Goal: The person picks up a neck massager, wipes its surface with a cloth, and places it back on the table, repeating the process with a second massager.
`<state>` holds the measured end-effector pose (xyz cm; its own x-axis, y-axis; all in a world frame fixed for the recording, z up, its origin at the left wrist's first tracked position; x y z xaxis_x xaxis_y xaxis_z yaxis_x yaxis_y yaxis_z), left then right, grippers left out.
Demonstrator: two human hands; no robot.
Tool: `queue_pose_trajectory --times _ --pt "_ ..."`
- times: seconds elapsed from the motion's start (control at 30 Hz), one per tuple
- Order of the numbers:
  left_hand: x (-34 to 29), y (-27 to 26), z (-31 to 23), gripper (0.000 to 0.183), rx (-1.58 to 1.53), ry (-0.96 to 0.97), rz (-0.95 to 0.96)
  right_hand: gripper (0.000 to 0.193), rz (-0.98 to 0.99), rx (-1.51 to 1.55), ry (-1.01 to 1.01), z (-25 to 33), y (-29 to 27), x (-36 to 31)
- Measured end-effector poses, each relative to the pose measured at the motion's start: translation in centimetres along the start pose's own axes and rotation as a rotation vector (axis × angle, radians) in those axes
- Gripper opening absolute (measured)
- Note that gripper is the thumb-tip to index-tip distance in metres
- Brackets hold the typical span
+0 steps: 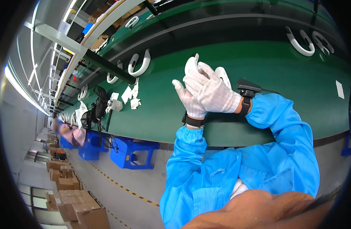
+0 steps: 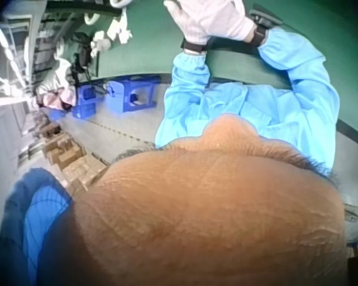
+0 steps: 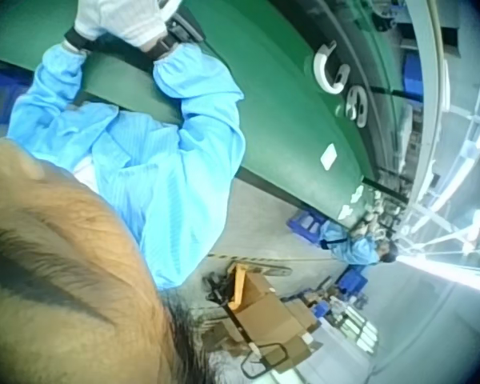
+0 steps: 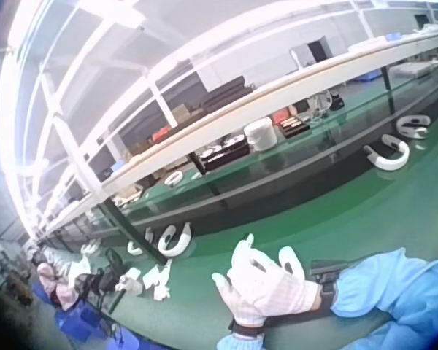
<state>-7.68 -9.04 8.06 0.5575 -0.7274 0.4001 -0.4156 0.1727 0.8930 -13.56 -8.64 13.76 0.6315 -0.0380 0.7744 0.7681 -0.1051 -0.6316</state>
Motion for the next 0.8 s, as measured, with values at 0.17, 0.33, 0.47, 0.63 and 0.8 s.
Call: queue_pose_trajectory --times 0.17,0.33,0.47,0.63,0.8 --pt "1.5 -3.6 -2.1 0.056 0.066 0.139 0.07 0.058 0.002 0.286 -0.072 -1.6 -1.3 -2.1" --pt "2.1 -5.5 -2.5 0.046 -0.048 0.227 -0.288 0.065 -0.215 0.356 -0.119 -6.7 1.7 -6.5" --pt "1.7 -7.4 -3.8 0.044 -0.089 0.247 -0.404 0.058 -0.008 0.517 0.408 -12.1 7.0 -8.2" --pt "-1.1 -8.9 -1.7 0.029 0.221 0.121 -0.645 0.05 0.118 0.53 0.692 -14.3 11.4 -9.1" --pt "-5.6 -14.2 0.5 0.011 0.125 -0.099 -0.894 0.052 -0.01 0.881 0.669 -13.7 10.5 -8.5"
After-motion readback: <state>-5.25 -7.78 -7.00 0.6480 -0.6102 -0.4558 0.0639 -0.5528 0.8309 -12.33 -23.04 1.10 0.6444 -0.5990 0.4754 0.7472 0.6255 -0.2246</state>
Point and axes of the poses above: each hand's wrist, its own x-axis towards the middle knuckle, its own y-axis out of the palm, z = x × y, the point moved 8 cm from there along x, towards the middle knuckle, and after that the axes turned 7 degrees about y, right-handed, at the moved point
